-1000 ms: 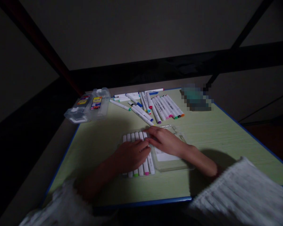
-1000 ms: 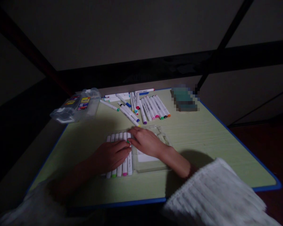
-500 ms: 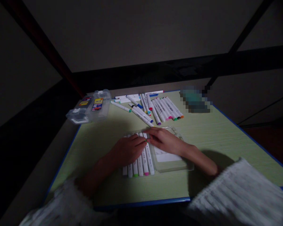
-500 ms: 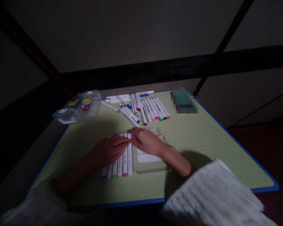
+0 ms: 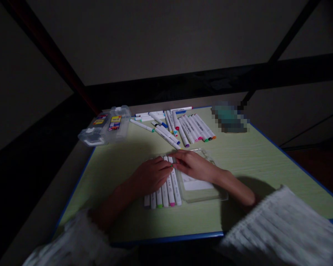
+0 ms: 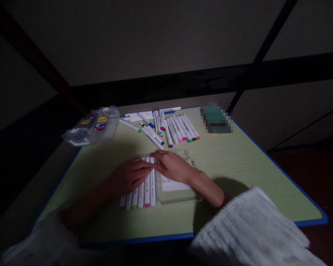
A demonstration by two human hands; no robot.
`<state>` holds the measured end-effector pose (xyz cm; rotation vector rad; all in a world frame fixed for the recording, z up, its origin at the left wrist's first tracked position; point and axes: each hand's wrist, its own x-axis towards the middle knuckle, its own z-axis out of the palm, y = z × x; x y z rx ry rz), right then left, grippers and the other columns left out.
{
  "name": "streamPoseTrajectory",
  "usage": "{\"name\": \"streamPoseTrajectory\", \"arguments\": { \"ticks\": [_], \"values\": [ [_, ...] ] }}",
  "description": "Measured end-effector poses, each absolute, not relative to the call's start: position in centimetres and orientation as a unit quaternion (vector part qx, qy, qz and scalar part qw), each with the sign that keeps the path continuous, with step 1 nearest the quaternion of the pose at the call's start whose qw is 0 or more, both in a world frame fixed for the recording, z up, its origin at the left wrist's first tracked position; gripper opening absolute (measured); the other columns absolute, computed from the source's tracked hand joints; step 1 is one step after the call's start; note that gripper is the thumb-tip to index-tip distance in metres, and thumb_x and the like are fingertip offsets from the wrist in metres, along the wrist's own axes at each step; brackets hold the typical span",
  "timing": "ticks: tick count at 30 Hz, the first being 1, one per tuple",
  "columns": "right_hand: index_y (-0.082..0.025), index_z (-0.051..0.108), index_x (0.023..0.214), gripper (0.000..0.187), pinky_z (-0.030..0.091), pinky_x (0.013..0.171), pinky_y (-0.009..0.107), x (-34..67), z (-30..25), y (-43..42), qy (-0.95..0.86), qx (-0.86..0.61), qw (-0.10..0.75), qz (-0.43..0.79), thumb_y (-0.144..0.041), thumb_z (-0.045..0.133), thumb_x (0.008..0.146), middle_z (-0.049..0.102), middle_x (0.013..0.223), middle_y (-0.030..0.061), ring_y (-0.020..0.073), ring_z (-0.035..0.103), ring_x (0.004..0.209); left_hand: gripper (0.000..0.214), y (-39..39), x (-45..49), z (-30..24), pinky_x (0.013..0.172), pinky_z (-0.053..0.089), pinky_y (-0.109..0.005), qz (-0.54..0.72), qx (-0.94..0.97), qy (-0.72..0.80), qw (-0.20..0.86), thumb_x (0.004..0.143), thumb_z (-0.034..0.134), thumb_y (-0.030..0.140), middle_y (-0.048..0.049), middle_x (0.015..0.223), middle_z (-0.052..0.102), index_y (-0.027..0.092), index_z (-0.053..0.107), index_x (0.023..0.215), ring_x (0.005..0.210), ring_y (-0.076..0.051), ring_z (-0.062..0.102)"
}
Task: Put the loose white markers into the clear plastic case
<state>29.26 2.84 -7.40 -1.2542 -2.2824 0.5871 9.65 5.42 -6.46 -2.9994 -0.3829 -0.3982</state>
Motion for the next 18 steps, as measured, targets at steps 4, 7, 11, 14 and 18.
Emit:
{"name": "streamPoseTrajectory", "arguments": {
  "ticks": [4,7,11,14,18],
  "values": [
    [-0.012,0.057,0.104,0.025,0.041,0.075,0.032,29.27,-7.45,2.87,-0.831,-0.452,0.24,0.219,-0.019,0.045,0.083,0.059,0.095,0.0104,0.0185,0.054,0.085,0.022,5.45,9.73,-6.28,0.084,0.044,-0.031,-0.123,-0.984,-0.126,0.036,0.086,0.038,0.016,-0.0066,0.096,0.063,0.013,0.058,0.094,0.089,-0.016,0.054],
    [-0.012,0.057,0.104,0.025,0.042,0.075,0.032,29.23,-7.45,2.85,-0.829,-0.454,0.243,0.219,-0.02,0.044,0.084,0.06,0.096,0.0106,0.019,0.055,0.086,0.021,5.45,9.73,-6.26,0.084,0.044,-0.032,-0.118,-0.985,-0.125,0.033,0.086,0.039,0.016,-0.0073,0.096,0.062,0.012,0.058,0.094,0.09,-0.016,0.054],
    [-0.013,0.055,0.108,0.028,0.042,0.076,0.032,29.2,-7.56,2.83,-0.828,-0.456,0.243,0.216,-0.02,0.044,0.084,0.059,0.098,0.0105,0.0191,0.055,0.088,0.021,5.45,9.72,-6.42,0.084,0.044,-0.032,-0.119,-0.985,-0.126,0.028,0.086,0.039,0.016,-0.0074,0.098,0.061,0.012,0.058,0.096,0.09,-0.016,0.053],
    [-0.012,0.056,0.105,0.026,0.042,0.077,0.032,29.21,-7.62,2.84,-0.832,-0.456,0.236,0.21,-0.021,0.043,0.085,0.059,0.098,0.0107,0.0191,0.055,0.089,0.021,5.43,9.78,-6.53,0.081,0.045,-0.031,-0.122,-0.984,-0.13,0.029,0.086,0.039,0.016,-0.0076,0.097,0.061,0.012,0.058,0.095,0.088,-0.016,0.053],
    [-0.011,0.056,0.105,0.026,0.041,0.078,0.032,29.21,-7.57,2.83,-0.833,-0.457,0.232,0.205,-0.022,0.042,0.085,0.059,0.097,0.0114,0.0194,0.055,0.089,0.022,5.41,9.84,-6.6,0.081,0.045,-0.03,-0.128,-0.983,-0.121,0.042,0.086,0.039,0.016,-0.0083,0.096,0.061,0.011,0.057,0.096,0.086,-0.016,0.053]
  ]
}}
